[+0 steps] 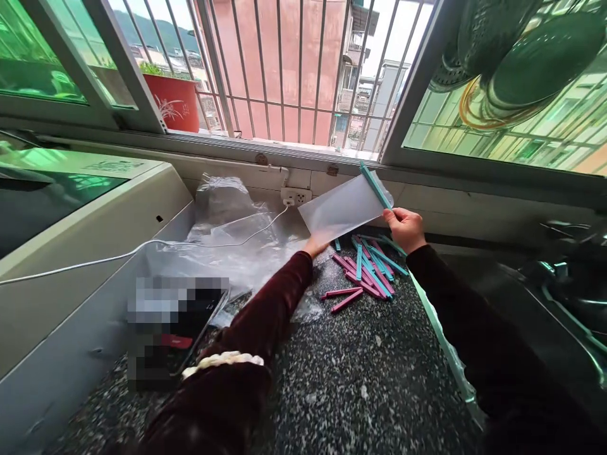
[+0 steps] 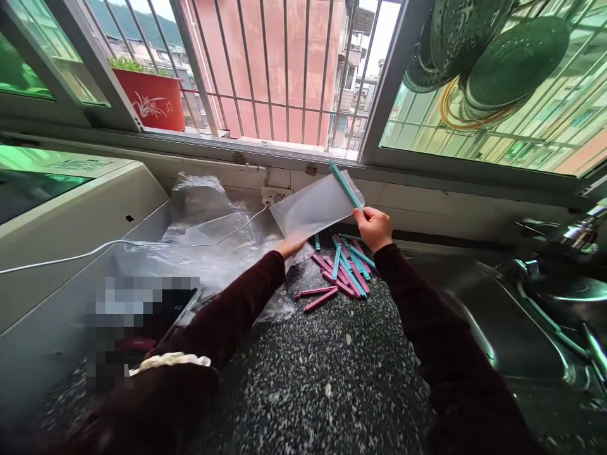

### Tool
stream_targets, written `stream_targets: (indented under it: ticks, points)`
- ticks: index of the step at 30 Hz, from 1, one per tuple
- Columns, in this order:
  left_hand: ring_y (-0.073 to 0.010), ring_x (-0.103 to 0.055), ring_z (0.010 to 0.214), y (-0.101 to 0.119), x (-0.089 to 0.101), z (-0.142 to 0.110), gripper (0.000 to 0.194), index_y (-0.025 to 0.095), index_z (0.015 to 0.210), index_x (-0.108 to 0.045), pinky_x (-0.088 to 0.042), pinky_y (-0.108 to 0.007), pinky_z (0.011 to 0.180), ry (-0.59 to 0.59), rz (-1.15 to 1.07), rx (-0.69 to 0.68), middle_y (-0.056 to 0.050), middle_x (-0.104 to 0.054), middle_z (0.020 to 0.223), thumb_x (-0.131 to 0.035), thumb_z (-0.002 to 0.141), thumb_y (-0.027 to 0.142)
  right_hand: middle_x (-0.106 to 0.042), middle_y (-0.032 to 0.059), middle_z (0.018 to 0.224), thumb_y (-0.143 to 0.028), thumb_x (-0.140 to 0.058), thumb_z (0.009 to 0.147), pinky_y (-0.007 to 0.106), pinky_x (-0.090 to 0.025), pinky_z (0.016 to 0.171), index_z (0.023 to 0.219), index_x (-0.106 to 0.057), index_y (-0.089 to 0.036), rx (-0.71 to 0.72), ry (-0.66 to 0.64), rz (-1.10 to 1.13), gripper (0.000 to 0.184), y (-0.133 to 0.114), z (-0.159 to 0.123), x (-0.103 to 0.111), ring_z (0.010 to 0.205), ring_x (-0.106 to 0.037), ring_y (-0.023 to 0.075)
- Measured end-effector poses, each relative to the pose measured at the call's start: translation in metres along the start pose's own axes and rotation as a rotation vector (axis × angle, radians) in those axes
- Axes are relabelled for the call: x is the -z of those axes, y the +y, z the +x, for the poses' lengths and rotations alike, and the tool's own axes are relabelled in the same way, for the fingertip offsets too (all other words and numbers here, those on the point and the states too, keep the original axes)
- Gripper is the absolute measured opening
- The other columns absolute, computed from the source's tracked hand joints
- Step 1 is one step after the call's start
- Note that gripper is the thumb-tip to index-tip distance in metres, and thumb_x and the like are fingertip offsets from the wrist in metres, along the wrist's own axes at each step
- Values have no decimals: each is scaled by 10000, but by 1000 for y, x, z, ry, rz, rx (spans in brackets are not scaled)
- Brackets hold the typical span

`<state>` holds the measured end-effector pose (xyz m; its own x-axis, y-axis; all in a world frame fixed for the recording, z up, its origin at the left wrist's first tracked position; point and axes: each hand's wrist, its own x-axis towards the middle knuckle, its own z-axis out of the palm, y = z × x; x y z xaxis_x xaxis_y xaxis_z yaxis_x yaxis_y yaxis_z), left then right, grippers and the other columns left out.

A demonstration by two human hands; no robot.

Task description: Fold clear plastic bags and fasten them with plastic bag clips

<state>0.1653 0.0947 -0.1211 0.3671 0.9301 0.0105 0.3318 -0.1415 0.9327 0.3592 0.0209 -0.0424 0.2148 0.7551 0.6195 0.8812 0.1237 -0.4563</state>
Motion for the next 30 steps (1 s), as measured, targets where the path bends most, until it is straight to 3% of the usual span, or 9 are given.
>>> stream_targets:
  ticks: [5,8,11,18,23,30]
  points:
    - [-361,-207,1331,-4,-61,36,599,278,1250,-499,-106,-537,1077,-38,337,-9,-72,-358,1423,-584,700,501,-482,-8,492,-520,-412,783,237,-278,496,610,-604,-153,-105,-102,49,449,25,23,-30,516,-406,114]
    - [-367,-197,1335,1,-82,55,672,350,1313,-407,-99,-569,1061,-159,568,-50,-40,-275,1469,-454,716,653,-487,-8,486,-536,-408,774,237,-279,485,603,-611,-148,-121,-130,26,470,42,28,-39,499,-406,111]
    - [-378,-198,1330,5,-98,57,665,378,1320,-385,-116,-587,1042,-249,768,-124,-37,-260,1475,-309,745,704,-488,-3,471,-535,-401,773,238,-277,466,587,-613,-139,-163,-167,-1,486,59,28,-43,474,-401,110]
    - [-389,-226,1305,6,-122,12,642,305,1293,-447,-163,-605,1020,-292,802,-250,-60,-359,1426,-340,764,653,-662,79,655,-514,-352,817,230,-358,498,777,-692,-104,-313,-284,-90,535,77,19,-61,571,-554,149]
    - [-390,-196,1322,10,-131,-23,672,269,1354,-359,-146,-594,1041,-339,800,-255,-78,-336,1437,-371,772,604,-701,127,769,-575,-361,809,256,-391,561,812,-715,-134,-400,-385,-255,565,70,10,-70,715,-631,213]
    - [-409,-186,1322,13,-141,-61,674,180,1338,-391,-149,-593,1052,-330,782,-266,-115,-340,1429,-377,784,563,-661,234,971,-600,-442,778,365,-434,742,998,-680,-111,-395,-541,-432,587,55,2,-80,963,-611,320]
